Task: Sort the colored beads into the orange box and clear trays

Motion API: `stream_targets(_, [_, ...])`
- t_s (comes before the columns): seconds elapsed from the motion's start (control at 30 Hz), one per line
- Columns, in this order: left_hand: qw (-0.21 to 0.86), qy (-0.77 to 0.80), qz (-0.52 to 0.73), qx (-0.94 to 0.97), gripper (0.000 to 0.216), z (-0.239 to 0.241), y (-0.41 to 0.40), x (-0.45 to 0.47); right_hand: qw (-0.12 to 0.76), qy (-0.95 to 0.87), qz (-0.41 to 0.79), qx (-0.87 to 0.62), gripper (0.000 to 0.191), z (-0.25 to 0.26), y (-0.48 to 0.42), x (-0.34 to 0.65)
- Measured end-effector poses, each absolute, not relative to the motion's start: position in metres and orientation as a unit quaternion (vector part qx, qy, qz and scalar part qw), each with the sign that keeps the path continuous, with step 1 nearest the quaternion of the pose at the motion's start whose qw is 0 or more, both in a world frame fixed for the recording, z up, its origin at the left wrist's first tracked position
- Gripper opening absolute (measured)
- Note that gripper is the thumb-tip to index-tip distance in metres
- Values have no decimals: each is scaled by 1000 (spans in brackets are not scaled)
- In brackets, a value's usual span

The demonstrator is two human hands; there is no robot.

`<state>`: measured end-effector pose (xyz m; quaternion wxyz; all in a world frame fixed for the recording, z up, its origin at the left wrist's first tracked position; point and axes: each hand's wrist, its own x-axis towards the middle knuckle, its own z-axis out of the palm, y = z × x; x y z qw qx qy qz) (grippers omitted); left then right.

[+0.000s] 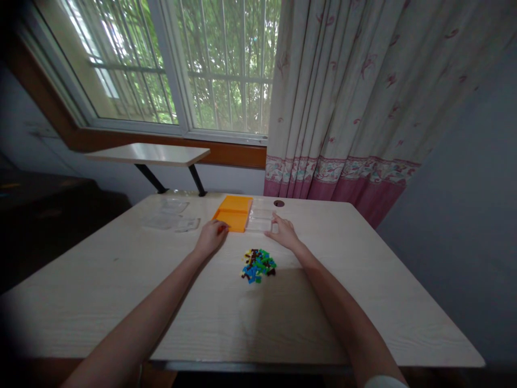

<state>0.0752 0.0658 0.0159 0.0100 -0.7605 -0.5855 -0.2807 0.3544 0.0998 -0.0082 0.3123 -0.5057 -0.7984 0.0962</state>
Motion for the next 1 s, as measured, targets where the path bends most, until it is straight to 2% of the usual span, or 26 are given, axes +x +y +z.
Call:
stream_targets(0.17, [13, -604, -297, -739, 25, 17, 60, 83, 320, -795, 113, -503, 76, -7, 98, 354])
stream_targets(0.3, [59, -612, -337, -713, 28, 35, 56, 78, 327, -788, 132, -504, 79, -5, 96, 354])
stream_targets(0.5, [85, -762, -403, -500, 32, 64, 59, -14, 366, -771, 147, -500, 69, -9, 99, 355])
stream_targets(0.57, [46, -834, -399, -379, 38, 58, 61, -51, 380, -765, 151, -497, 64, -10, 101, 355])
stream_targets(0.67, [6, -865, -390, -315, 58, 38, 66, -86, 393, -758, 161, -495, 61, -12, 102, 355])
stream_targets(0.83, [-18, -873, -398, -280, 43, 16, 75, -98, 407, -749, 173, -494, 60, -13, 102, 356])
stream_targets(1.0, [-45, -866, -422, -264, 55, 18, 75, -99, 419, -746, 183, -485, 61, -14, 103, 357])
